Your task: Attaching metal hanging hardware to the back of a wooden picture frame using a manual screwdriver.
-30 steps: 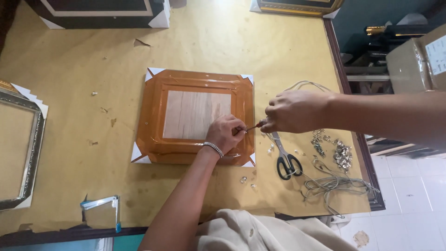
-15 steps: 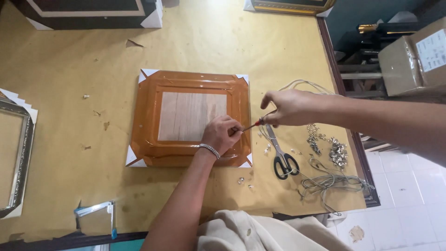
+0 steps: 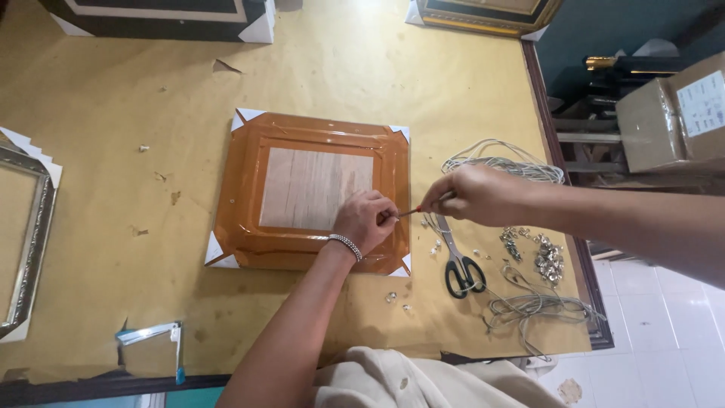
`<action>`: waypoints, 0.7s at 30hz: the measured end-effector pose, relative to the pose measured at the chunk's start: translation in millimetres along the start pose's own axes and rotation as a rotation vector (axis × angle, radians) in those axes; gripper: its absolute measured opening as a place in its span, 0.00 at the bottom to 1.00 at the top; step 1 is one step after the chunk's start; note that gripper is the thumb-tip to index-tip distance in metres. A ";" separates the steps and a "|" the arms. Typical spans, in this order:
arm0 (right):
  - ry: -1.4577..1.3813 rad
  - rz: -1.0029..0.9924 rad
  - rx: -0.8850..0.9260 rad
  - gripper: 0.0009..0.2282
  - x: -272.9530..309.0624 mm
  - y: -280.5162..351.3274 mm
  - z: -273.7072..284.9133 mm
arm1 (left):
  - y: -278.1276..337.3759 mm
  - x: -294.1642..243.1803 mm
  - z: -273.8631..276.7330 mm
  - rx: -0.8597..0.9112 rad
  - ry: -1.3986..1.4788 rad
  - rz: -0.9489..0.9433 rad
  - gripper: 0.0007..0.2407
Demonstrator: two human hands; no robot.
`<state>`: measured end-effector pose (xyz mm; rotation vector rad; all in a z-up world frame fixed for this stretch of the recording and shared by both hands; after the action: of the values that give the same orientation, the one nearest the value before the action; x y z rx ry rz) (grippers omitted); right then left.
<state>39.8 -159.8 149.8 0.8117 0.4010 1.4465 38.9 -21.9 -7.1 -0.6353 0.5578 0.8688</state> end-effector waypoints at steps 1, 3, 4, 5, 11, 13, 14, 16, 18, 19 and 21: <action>-0.001 0.004 0.002 0.08 1.9 2.1 -0.3 | 1.9 1.2 2.7 0.001 -0.003 0.004 0.03; -0.360 -0.152 0.027 0.08 -5.8 8.3 3.3 | -0.4 -2.1 3.9 -0.039 0.001 -0.032 0.03; -0.354 -0.146 0.021 0.08 -1.2 12.3 8.9 | -1.7 -1.8 5.0 -0.048 -0.003 -0.034 0.03; -0.275 -0.186 0.091 0.12 1.9 16.5 10.7 | -2.7 -1.5 5.9 -0.060 0.006 -0.036 0.03; 0.745 0.504 -0.248 0.14 6.6 15.9 6.9 | -0.9 -4.7 7.6 -0.042 0.033 -0.020 0.03; 0.962 0.897 -0.442 0.11 9.9 20.1 -1.0 | 1.9 -3.2 5.3 -0.037 0.041 -0.013 0.04; 0.916 0.816 -0.299 0.12 13.6 18.7 0.0 | 1.1 -1.4 4.1 -0.041 0.030 -0.019 0.04; 0.868 0.733 -0.159 0.14 17.8 11.2 -1.1 | -1.3 1.4 3.2 -0.047 0.018 -0.026 0.04; 0.632 0.427 -0.050 0.15 10.9 -6.2 -4.8 | 0.8 1.2 1.2 -0.031 0.023 -0.021 0.04; 0.629 0.425 -0.046 0.15 10.8 -3.0 -7.9 | 1.6 0.5 0.7 -0.027 0.026 -0.020 0.04; 0.178 0.110 -0.090 0.09 3.4 -4.3 0.3 | -1.5 1.7 1.9 -0.023 0.050 -0.010 0.03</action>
<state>43.5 -156.3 147.7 0.6428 0.4281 1.6346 41.4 -20.5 -6.6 -0.6815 0.5900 0.8526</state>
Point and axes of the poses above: each hand's wrist, its own y-axis away from the middle knuckle, its own z-axis out of the back of the hand, x = y × z, the point moved 4 cm from there along -y, towards the middle knuckle, and after that the axes turned 10 degrees about -z, right-handed, at the moved point
